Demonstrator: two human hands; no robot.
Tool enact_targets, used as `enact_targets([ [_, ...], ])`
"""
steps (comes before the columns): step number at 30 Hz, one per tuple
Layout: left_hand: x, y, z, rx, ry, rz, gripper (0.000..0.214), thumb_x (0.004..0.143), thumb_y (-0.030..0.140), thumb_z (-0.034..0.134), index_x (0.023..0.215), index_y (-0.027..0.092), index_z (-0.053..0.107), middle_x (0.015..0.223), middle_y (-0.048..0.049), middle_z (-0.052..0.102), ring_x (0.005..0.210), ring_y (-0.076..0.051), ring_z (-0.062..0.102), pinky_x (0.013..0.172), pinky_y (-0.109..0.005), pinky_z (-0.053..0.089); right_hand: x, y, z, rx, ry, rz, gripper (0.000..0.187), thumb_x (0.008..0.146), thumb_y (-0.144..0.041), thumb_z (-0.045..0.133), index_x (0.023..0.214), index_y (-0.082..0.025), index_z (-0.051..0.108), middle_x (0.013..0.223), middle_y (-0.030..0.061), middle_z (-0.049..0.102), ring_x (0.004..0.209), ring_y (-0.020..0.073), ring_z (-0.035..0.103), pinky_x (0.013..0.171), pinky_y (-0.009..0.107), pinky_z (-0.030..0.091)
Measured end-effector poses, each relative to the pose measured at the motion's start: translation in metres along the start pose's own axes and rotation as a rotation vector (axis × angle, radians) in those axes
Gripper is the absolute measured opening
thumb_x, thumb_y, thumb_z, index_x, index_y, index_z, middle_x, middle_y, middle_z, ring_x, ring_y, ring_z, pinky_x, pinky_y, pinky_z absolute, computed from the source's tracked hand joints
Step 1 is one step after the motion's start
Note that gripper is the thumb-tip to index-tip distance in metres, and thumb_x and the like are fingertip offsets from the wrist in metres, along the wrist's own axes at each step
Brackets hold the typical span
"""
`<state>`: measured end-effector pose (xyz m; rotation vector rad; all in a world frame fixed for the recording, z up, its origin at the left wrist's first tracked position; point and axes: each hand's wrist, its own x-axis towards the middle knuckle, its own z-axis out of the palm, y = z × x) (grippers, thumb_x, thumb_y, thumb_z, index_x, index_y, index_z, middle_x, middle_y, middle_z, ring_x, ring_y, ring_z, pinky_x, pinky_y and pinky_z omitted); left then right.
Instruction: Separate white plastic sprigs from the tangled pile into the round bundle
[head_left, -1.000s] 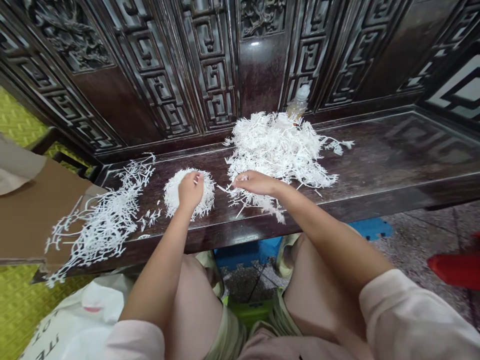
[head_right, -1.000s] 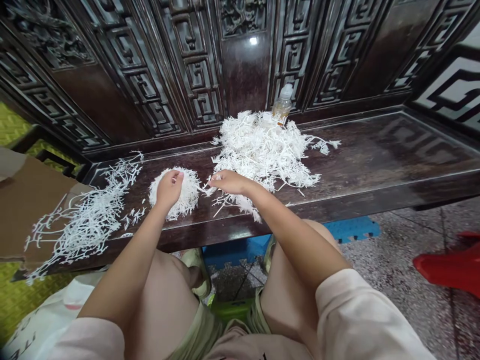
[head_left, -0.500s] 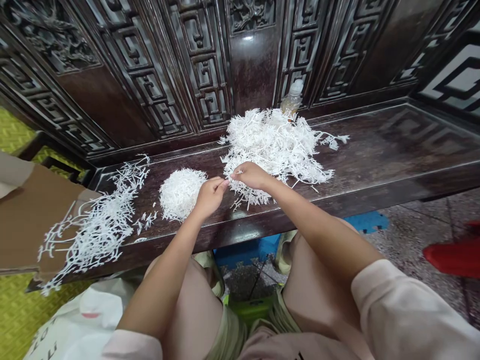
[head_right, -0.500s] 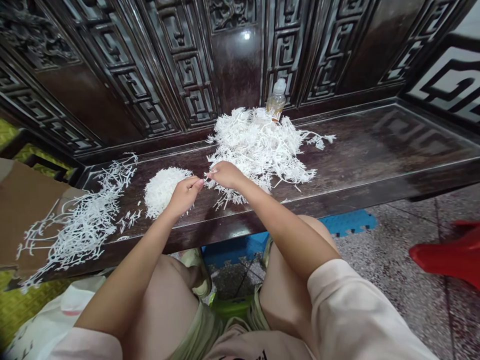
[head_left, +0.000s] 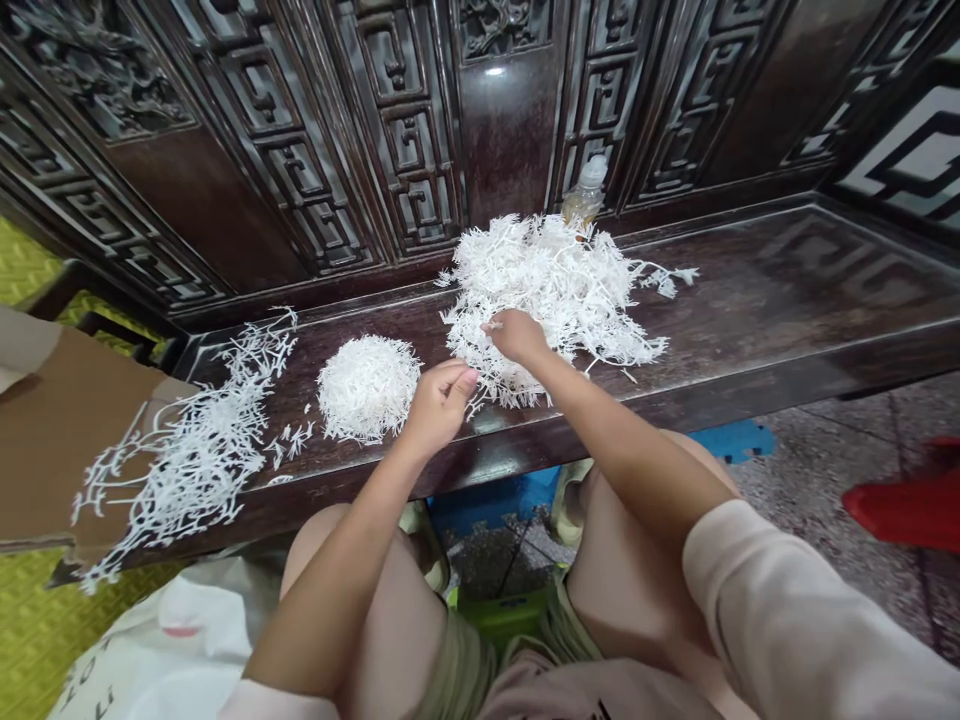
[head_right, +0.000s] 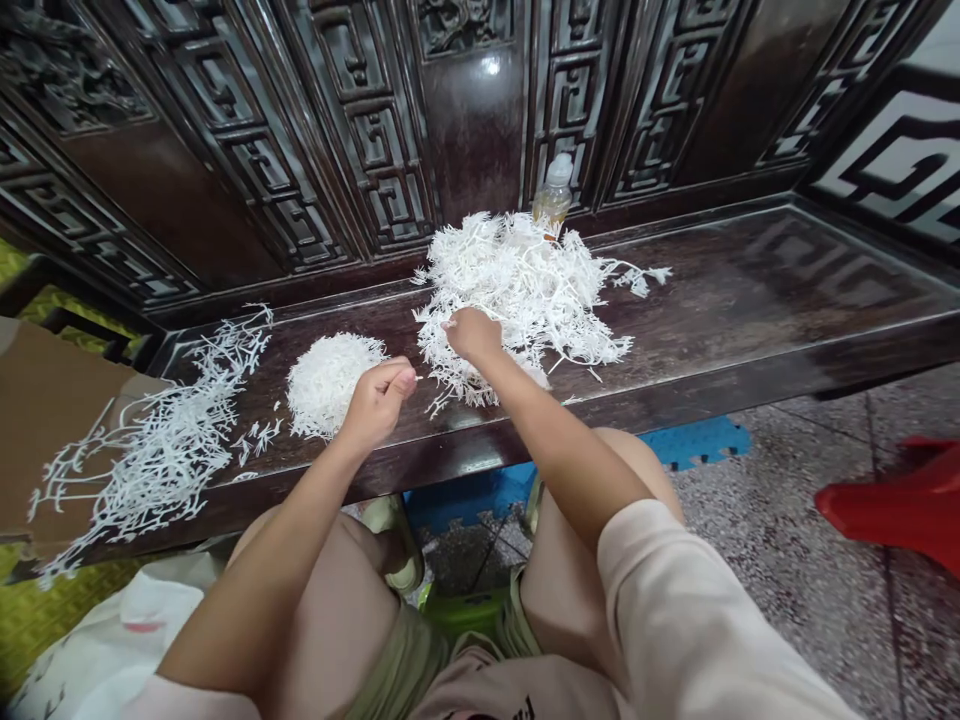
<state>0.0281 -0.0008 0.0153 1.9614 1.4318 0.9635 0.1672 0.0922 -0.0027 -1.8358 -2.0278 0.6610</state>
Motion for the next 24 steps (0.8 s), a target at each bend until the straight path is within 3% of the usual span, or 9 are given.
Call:
enact_targets([
  [3, 0.009, -0.027, -0.021, 0.239, 0.107, -0.094, 0.038, 0.081, 0.041, 0.031, 0.051, 0.018, 0.040, 0.062, -0.0034, 0.050, 0.064, -0.015, 0.047, 0.064, -0.027, 0.036, -0.001, 0.002, -0.006, 0.122, -0.162, -0.027, 0.036, 0.075, -0.047, 0.044, 0.079, -0.013, 0.057, 0.079, 0.0122, 0.058, 0.080, 0.0241, 0.052, 0.070, 0.034, 0.036],
  [6, 0.013, -0.076, -0.046, 0.540, 0.227, -0.389, 0.033, 0.080, 0.038, 0.032, 0.061, 0.019, 0.052, 0.075, -0.0052, 0.059, 0.075, -0.019, 0.053, 0.071, -0.031, 0.036, -0.014, -0.003, -0.007, 0.296, -0.311, -0.033, 0.042, 0.070, -0.056, 0.046, 0.077, -0.015, 0.054, 0.070, 0.0090, 0.056, 0.073, 0.0215, 0.051, 0.067, 0.033, 0.037],
  [9, 0.007, -0.116, -0.061, 0.656, 0.149, -0.694, 0.022, 0.074, 0.038, 0.042, 0.075, 0.022, 0.057, 0.086, -0.0066, 0.061, 0.084, -0.024, 0.054, 0.074, -0.036, 0.036, -0.026, -0.009, -0.007, 0.408, -0.439, -0.035, 0.046, 0.066, -0.063, 0.045, 0.072, -0.017, 0.052, 0.063, 0.0063, 0.053, 0.069, 0.0204, 0.050, 0.069, 0.035, 0.037],
  [11, 0.002, -0.127, -0.062, 0.683, 0.111, -0.786, 0.022, 0.071, 0.037, 0.046, 0.085, 0.023, 0.056, 0.092, -0.0086, 0.061, 0.089, -0.027, 0.054, 0.077, -0.039, 0.035, -0.029, -0.013, -0.008, 0.457, -0.496, -0.050, 0.048, 0.065, -0.066, 0.043, 0.066, -0.019, 0.049, 0.059, 0.0051, 0.051, 0.071, 0.0208, 0.050, 0.072, 0.037, 0.036],
  [14, 0.002, -0.121, -0.055, 0.740, 0.203, -0.771, 0.030, 0.070, 0.036, 0.049, 0.095, 0.021, 0.053, 0.103, -0.0136, 0.055, 0.097, -0.031, 0.049, 0.079, -0.044, 0.034, -0.032, -0.018, -0.013, 0.546, -0.561, -0.070, 0.049, 0.066, -0.068, 0.039, 0.061, -0.020, 0.046, 0.060, 0.0042, 0.051, 0.075, 0.0210, 0.050, 0.077, 0.038, 0.034],
  [17, 0.008, -0.092, -0.046, 0.683, 0.334, -0.573, 0.025, 0.074, 0.035, 0.044, 0.092, 0.020, 0.054, 0.102, -0.0124, 0.053, 0.098, -0.028, 0.047, 0.080, -0.040, 0.035, -0.033, -0.021, -0.017, 0.656, -0.596, -0.071, 0.050, 0.069, -0.068, 0.034, 0.067, -0.021, 0.049, 0.066, 0.0038, 0.053, 0.076, 0.0202, 0.050, 0.075, 0.037, 0.035],
  [21, 0.010, -0.046, -0.028, 0.351, 0.265, -0.180, 0.030, 0.082, 0.037, 0.031, 0.083, 0.020, 0.055, 0.087, -0.0055, 0.055, 0.084, -0.018, 0.050, 0.077, -0.030, 0.037, -0.036, -0.022, -0.020, 0.767, -0.638, -0.045, 0.056, 0.072, -0.067, 0.024, 0.072, -0.020, 0.053, 0.074, 0.0054, 0.056, 0.071, 0.0183, 0.051, 0.068, 0.033, 0.037],
  [24, 0.005, -0.028, -0.012, 0.185, 0.286, -0.187, 0.030, 0.079, 0.044, 0.036, 0.087, 0.019, 0.052, 0.080, -0.0035, 0.054, 0.074, -0.015, 0.049, 0.072, -0.028, 0.038, -0.036, -0.024, -0.018, 0.822, -0.615, -0.018, 0.053, 0.076, -0.062, 0.026, 0.076, -0.018, 0.055, 0.077, 0.0051, 0.057, 0.069, 0.0160, 0.052, 0.066, 0.031, 0.037],
])
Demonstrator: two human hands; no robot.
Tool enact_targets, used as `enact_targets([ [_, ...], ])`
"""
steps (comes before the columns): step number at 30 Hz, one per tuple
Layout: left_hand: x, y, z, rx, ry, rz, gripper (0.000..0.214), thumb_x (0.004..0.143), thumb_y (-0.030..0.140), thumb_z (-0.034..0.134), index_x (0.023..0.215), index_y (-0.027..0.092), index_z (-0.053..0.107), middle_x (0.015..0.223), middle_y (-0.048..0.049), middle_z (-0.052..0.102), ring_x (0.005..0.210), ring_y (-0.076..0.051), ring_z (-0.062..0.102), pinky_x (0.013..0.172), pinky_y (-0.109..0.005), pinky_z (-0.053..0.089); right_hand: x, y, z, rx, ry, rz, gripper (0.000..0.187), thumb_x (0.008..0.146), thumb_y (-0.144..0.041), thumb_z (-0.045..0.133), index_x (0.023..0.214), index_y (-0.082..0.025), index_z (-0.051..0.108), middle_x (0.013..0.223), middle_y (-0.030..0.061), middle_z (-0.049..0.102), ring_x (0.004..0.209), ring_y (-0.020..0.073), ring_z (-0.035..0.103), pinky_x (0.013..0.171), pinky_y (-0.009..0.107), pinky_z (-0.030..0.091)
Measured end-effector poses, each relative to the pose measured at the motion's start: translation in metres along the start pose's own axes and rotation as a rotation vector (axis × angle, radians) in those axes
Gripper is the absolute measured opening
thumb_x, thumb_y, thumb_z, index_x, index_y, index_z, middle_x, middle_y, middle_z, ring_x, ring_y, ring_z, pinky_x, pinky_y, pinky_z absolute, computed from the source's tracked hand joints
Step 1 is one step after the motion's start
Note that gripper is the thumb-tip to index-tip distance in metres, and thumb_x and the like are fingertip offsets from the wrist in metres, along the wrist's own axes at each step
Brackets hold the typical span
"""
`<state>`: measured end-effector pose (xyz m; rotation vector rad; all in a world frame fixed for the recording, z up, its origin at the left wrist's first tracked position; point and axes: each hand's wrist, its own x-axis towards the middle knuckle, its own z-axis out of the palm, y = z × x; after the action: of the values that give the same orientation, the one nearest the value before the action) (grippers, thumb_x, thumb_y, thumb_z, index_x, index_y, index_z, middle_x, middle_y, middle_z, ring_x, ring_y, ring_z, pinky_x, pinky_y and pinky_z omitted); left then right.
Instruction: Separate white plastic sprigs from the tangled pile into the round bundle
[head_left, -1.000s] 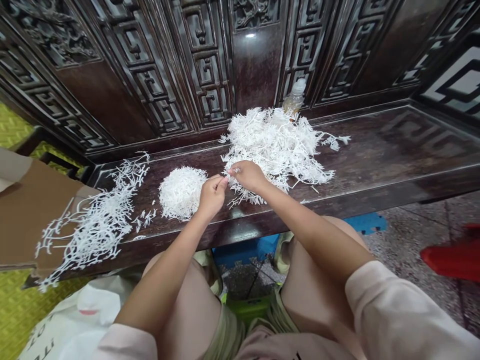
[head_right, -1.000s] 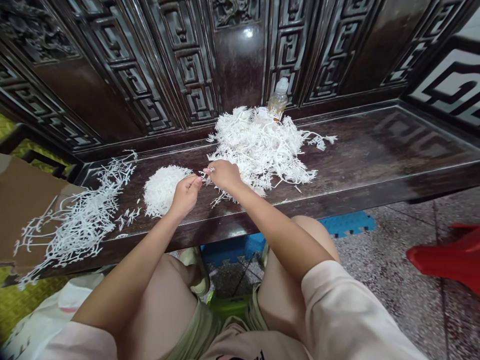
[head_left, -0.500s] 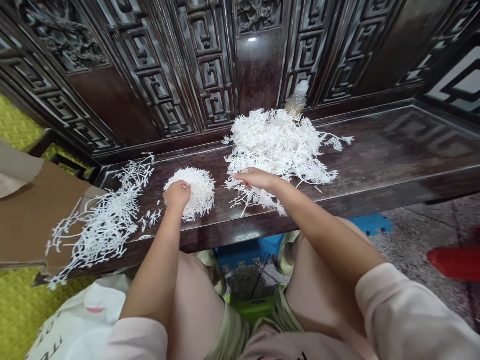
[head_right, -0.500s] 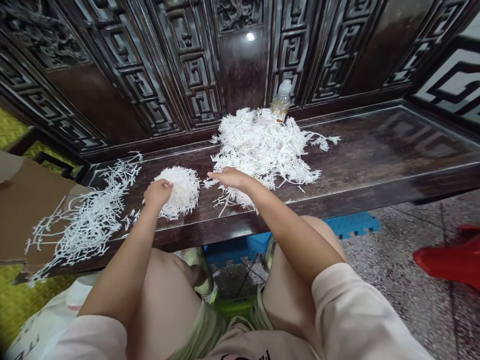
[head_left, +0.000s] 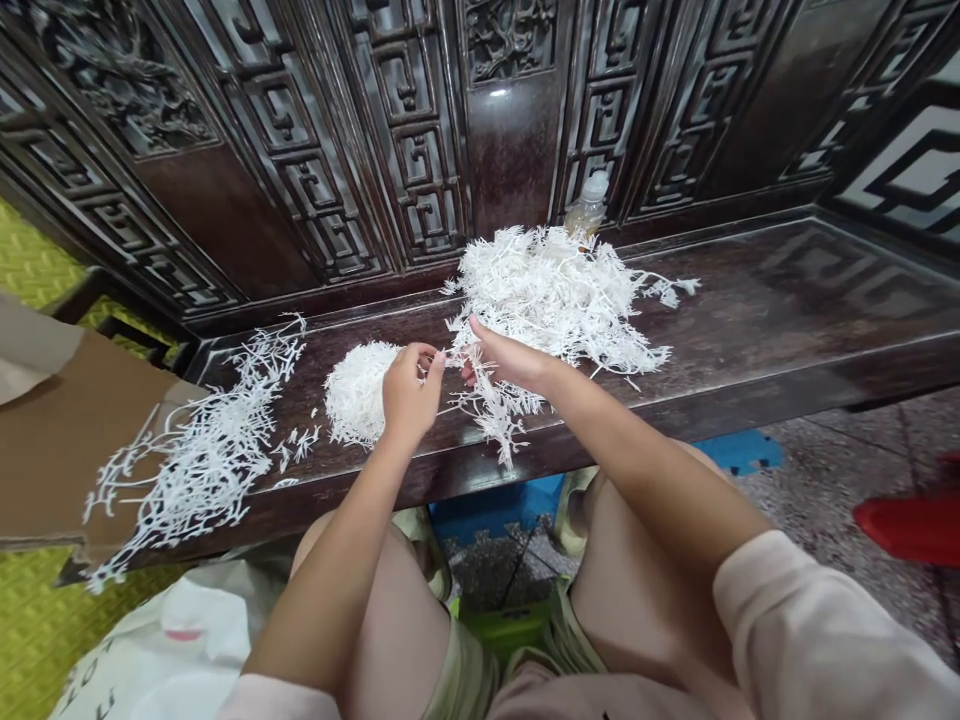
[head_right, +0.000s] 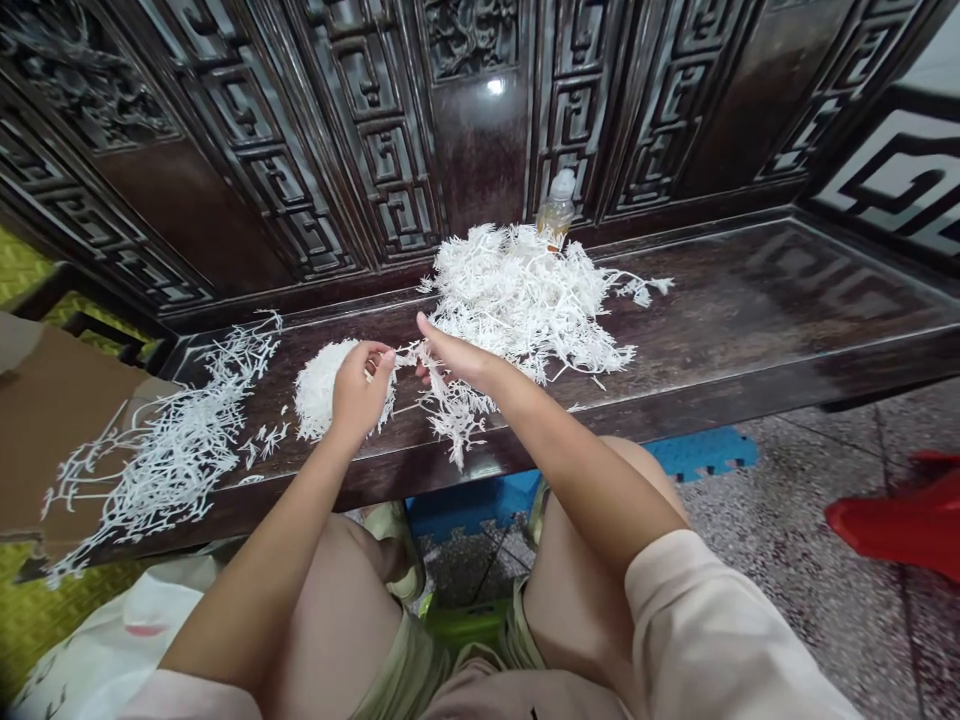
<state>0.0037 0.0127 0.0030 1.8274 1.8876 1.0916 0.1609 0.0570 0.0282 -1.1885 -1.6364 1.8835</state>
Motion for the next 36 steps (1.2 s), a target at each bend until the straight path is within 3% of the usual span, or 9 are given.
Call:
enact_targets([
  [5, -0.006, -0.002, 0.012, -0.247, -0.060, -0.270, 0.039, 0.073, 0.049, 0.045, 0.096, 0.019, 0.047, 0.081, -0.0027, 0.054, 0.072, -0.014, 0.050, 0.066, -0.027, 0.040, 0.006, 0.005, 0.007, -0.110, 0.057, -0.092, 0.024, 0.074, -0.035, 0.048, 0.079, -0.015, 0.059, 0.069, 0.0008, 0.057, 0.066, 0.0112, 0.049, 0.068, 0.026, 0.035],
  [9, -0.003, -0.004, 0.010, -0.430, -0.232, -0.323, 0.029, 0.072, 0.043, 0.048, 0.084, 0.017, 0.054, 0.072, -0.0015, 0.056, 0.066, -0.013, 0.052, 0.065, -0.027, 0.041, 0.012, 0.014, 0.006, -0.230, 0.117, -0.219, 0.021, 0.070, -0.031, 0.050, 0.074, -0.014, 0.061, 0.073, 0.0004, 0.059, 0.072, 0.0110, 0.049, 0.071, 0.025, 0.035],
  [12, -0.002, -0.003, 0.006, -0.529, -0.305, -0.353, 0.027, 0.068, 0.036, 0.054, 0.085, 0.015, 0.058, 0.073, -0.0028, 0.059, 0.065, -0.012, 0.054, 0.066, -0.027, 0.043, 0.016, 0.020, 0.002, -0.311, 0.171, -0.277, 0.022, 0.069, -0.032, 0.050, 0.074, -0.014, 0.062, 0.076, 0.0017, 0.060, 0.073, 0.0118, 0.050, 0.071, 0.026, 0.036],
  [16, -0.001, -0.003, 0.005, -0.509, -0.274, -0.278, 0.025, 0.067, 0.031, 0.055, 0.086, 0.015, 0.060, 0.083, -0.0048, 0.062, 0.069, -0.013, 0.055, 0.069, -0.028, 0.043, 0.019, 0.022, 0.001, -0.379, 0.196, -0.273, 0.021, 0.070, -0.033, 0.049, 0.070, -0.015, 0.059, 0.072, 0.0015, 0.058, 0.070, 0.0123, 0.050, 0.068, 0.026, 0.036],
  [22, 0.001, -0.005, 0.004, -0.387, -0.104, -0.141, 0.028, 0.068, 0.024, 0.055, 0.095, 0.018, 0.057, 0.085, -0.0035, 0.060, 0.074, -0.013, 0.054, 0.071, -0.027, 0.043, 0.013, 0.013, 0.009, -0.255, 0.152, -0.154, 0.017, 0.068, -0.033, 0.051, 0.070, -0.016, 0.052, 0.065, 0.0002, 0.054, 0.063, 0.0110, 0.047, 0.061, 0.024, 0.035],
  [29, 0.003, -0.008, -0.001, -0.348, -0.153, -0.034, 0.023, 0.070, 0.022, 0.053, 0.092, 0.019, 0.059, 0.082, -0.0027, 0.058, 0.074, -0.012, 0.052, 0.071, -0.026, 0.042, 0.012, 0.019, 0.004, -0.251, 0.226, -0.119, 0.041, 0.063, -0.042, 0.059, 0.094, -0.018, 0.045, 0.069, 0.0004, 0.058, 0.066, 0.0128, 0.052, 0.064, 0.026, 0.038],
  [33, 0.005, -0.011, 0.001, -0.386, -0.124, -0.042, 0.029, 0.071, 0.025, 0.052, 0.100, 0.018, 0.053, 0.080, -0.0023, 0.056, 0.073, -0.012, 0.052, 0.073, -0.026, 0.042, 0.015, 0.019, 0.005, -0.359, 0.068, -0.213, 0.024, 0.070, -0.040, 0.052, 0.069, -0.016, 0.051, 0.065, 0.0023, 0.058, 0.063, 0.0119, 0.052, 0.063, 0.025, 0.038],
  [36, 0.005, -0.013, 0.003, -0.368, -0.118, -0.087, 0.029, 0.072, 0.032, 0.051, 0.097, 0.018, 0.048, 0.078, -0.0017, 0.054, 0.073, -0.012, 0.052, 0.072, -0.026, 0.041, 0.016, 0.019, 0.007, -0.416, 0.056, -0.252, 0.024, 0.073, -0.037, 0.048, 0.062, -0.015, 0.050, 0.064, 0.0022, 0.058, 0.062, 0.0111, 0.052, 0.062, 0.024, 0.037],
])
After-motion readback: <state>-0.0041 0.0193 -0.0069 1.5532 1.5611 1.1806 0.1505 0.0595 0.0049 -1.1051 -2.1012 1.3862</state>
